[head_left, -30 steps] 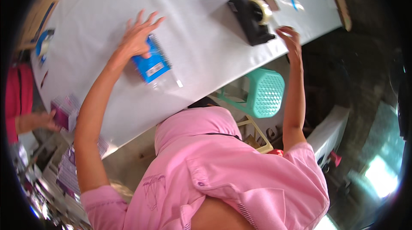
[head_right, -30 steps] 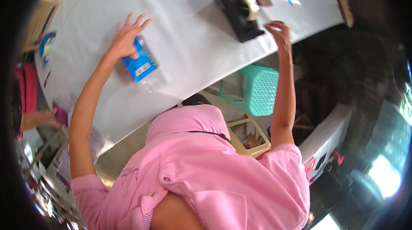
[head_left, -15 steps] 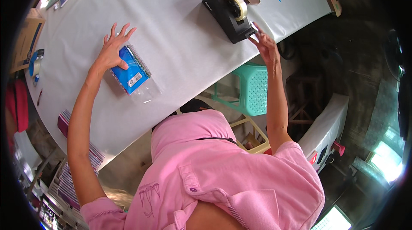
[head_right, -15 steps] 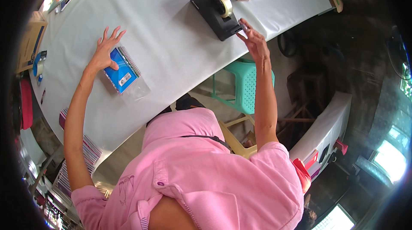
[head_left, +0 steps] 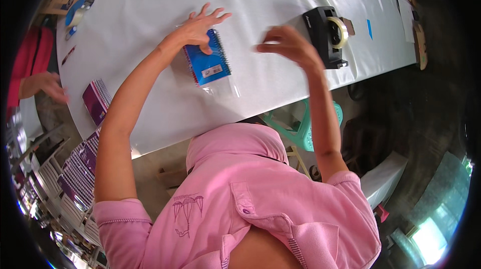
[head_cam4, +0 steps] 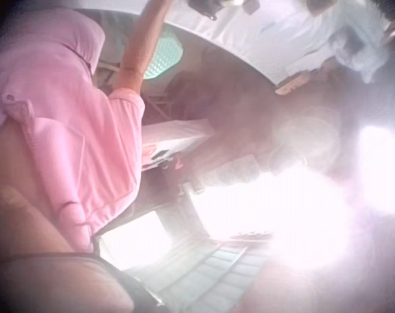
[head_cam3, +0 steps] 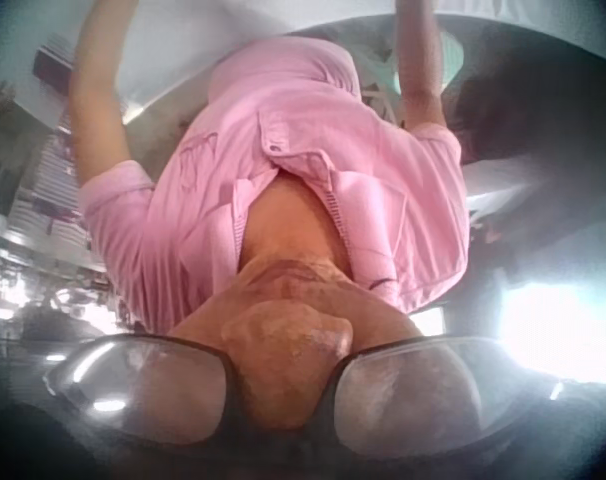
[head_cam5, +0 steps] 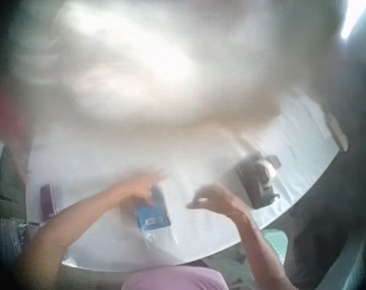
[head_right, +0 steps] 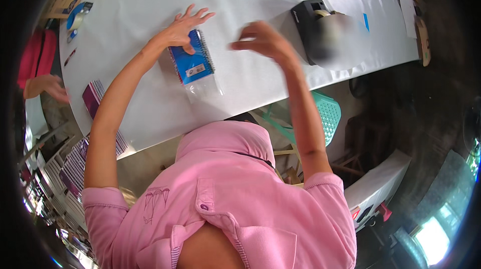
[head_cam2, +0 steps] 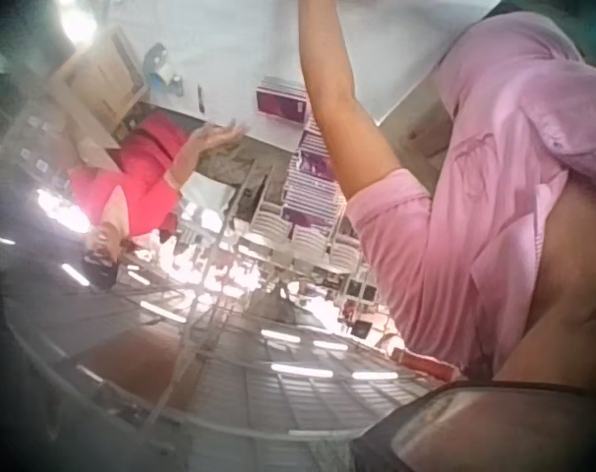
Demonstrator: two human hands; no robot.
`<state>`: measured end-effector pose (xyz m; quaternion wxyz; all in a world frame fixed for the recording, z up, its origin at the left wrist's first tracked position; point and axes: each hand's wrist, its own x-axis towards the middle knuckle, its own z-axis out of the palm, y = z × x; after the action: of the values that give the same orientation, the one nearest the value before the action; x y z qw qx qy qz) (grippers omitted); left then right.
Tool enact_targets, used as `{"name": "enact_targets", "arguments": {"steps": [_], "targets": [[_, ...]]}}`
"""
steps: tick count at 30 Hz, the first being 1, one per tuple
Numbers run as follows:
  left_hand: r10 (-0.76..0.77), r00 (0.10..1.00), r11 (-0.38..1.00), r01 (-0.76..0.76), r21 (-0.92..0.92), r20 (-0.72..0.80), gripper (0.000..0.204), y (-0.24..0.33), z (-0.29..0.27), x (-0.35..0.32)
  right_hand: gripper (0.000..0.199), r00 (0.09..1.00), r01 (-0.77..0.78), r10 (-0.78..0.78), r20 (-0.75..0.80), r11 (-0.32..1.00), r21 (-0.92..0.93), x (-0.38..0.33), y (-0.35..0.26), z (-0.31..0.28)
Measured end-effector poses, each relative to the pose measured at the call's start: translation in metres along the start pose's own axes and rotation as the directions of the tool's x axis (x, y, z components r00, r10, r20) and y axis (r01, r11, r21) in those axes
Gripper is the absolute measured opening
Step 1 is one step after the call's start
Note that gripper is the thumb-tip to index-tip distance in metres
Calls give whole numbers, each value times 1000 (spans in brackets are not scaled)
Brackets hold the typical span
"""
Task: The person gathers small spiral-bound notebooks of various colors from a table and places them into clear plastic bags. They then use a tape dispenser to seal the bags, repeating this process for multiple sets of notebooks.
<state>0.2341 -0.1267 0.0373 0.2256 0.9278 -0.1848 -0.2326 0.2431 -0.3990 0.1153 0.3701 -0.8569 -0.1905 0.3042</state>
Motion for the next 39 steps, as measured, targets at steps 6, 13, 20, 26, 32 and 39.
{"name": "enact_targets", "arguments": {"steps": [6, 13, 20, 26, 32, 39], "targets": [[-27, 1000, 997, 27, 65, -3, 131, -13, 9, 15, 26, 979, 10, 40, 198, 969, -246, 79, -53, 93], [-10, 997, 999, 12, -32, 72, 131, -15, 11, 16, 20, 994, 25, 38, 105, 842, -539, 75, -64, 98], [60, 987, 998, -56, -26, 148, 101, -26, 10, 13, 37, 968, 143, 94, 234, 559, -817, 79, -66, 104], [-177, 687, 979, 46, -201, -705, 74, -24, 4, -32, 80, 941, -64, 256, 219, 773, -631, 77, -35, 82], [-538, 723, 838, 404, -368, -433, 77, -11, 113, -91, 84, 996, -82, 85, -17, 987, 137, 57, 16, 132], [-435, 765, 222, -420, -880, -474, 95, 53, 68, -126, 81, 904, 426, -366, -221, 727, 538, 20, -15, 115]]}}
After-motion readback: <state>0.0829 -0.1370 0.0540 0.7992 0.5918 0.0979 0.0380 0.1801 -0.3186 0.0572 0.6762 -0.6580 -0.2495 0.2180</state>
